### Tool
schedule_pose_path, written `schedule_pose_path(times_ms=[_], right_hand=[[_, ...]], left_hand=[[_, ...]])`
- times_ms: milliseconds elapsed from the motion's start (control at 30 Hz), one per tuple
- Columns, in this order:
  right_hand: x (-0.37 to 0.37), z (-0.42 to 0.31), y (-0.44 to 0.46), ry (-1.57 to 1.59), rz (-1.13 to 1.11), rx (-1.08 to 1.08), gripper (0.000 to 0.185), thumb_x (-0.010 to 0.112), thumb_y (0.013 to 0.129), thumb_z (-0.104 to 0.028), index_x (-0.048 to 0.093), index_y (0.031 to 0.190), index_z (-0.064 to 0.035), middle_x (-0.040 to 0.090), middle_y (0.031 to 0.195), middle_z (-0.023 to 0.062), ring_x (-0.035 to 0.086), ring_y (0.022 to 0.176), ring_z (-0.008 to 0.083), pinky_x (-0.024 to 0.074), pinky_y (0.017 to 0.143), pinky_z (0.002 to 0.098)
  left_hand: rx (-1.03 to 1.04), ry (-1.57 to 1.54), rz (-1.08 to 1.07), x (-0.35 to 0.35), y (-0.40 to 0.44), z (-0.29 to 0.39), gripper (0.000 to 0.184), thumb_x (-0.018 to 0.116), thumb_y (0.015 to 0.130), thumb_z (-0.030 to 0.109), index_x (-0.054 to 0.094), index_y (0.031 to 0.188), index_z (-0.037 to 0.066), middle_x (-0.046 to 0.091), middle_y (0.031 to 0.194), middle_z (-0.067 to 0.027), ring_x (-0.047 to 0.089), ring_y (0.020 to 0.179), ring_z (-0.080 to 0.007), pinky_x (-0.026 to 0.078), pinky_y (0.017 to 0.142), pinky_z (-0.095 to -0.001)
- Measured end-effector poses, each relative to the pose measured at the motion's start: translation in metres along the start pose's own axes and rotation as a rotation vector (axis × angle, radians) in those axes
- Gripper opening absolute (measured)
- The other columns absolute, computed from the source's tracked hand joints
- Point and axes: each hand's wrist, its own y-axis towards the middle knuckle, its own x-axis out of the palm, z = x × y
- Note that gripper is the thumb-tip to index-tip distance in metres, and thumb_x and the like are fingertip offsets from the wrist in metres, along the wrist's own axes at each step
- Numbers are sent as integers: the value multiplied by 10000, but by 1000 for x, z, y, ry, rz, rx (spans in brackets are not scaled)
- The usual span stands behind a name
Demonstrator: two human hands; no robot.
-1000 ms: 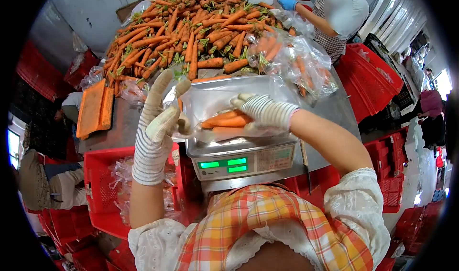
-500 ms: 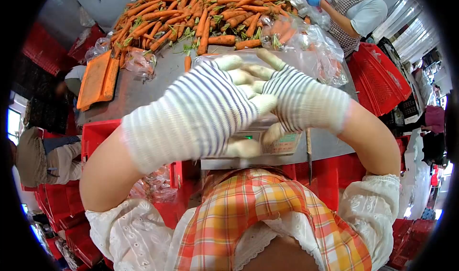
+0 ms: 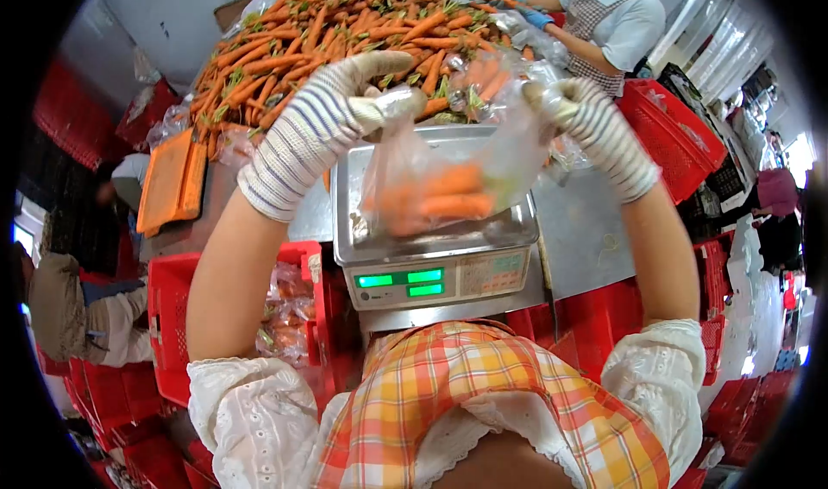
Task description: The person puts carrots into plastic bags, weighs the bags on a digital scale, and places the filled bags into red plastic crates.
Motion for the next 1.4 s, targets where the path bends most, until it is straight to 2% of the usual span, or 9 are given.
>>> schedule_pose_path(times_ms=[100,200,400,467,600,967,1033,1267,1400], right_hand=[[68,5,-6,614,-130,-419,279,635,842,-255,650,989,-19,638,880,75,597,828,137,479,777,265],[113,16,14,-112,406,-818,209,592,855,-133,637,1015,-4,643,933,52,596,862,138,481,801,275],[103,52,23,370,235,-278,192,653,745,-54,663,935,-33,647,840,88,593,831,177,475,769,320],[111,58,5,-356,35,-1046,131,611,735,-27,651,860,-21,652,827,55,592,794,171,478,762,333],[109,37,-23,1146,-185,-114,233,573,787,-3,621,1015,-2,649,906,91,620,889,183,499,828,304],[88,67,5,466,-503,-27,272,612,793,-138,642,1039,-26,651,856,47,583,794,136,473,734,269],[114,80,6,-179,63,-524,164,573,818,-153,663,927,-70,631,793,83,600,723,186,474,677,290],[77,75,1,330,-329,-460,439,552,737,-49,558,1176,-60,597,945,122,571,913,179,448,829,285],[33,123,73,564,342,-143,568,625,759,-156,423,1283,-74,506,1118,117,525,992,242,433,877,329]], left_hand=[[-13,-410,-198,14,11,-37,774,720,744,194,314,1378,12,631,946,-91,594,880,-192,467,846,-309],[-48,-609,-132,54,10,-40,839,753,692,113,294,1388,16,555,1142,-119,569,976,-198,450,900,-318],[-251,-160,-126,21,7,-62,565,644,790,103,426,1298,-13,585,1032,-113,575,828,-156,494,791,-286],[-209,-1033,251,21,11,-80,530,580,809,38,402,1306,-10,617,1022,-174,628,864,-207,534,746,-306],[-301,-904,114,33,-2,-71,532,533,801,-44,417,1316,19,586,1126,-224,632,862,-246,555,661,-327],[-447,-854,34,28,-4,-102,454,632,716,123,537,1134,-27,653,835,-90,636,778,-200,527,698,-321],[-301,-836,-205,57,-6,-77,545,674,679,71,520,1199,12,611,1085,-118,562,1055,-236,462,884,-341],[-307,-89,-266,43,-4,-122,369,597,818,118,550,1174,36,579,1096,-68,521,1037,-153,426,899,-273],[-319,-311,236,32,-52,-105,267,527,825,96,587,1074,19,611,966,-29,560,878,-109,468,790,-252]])
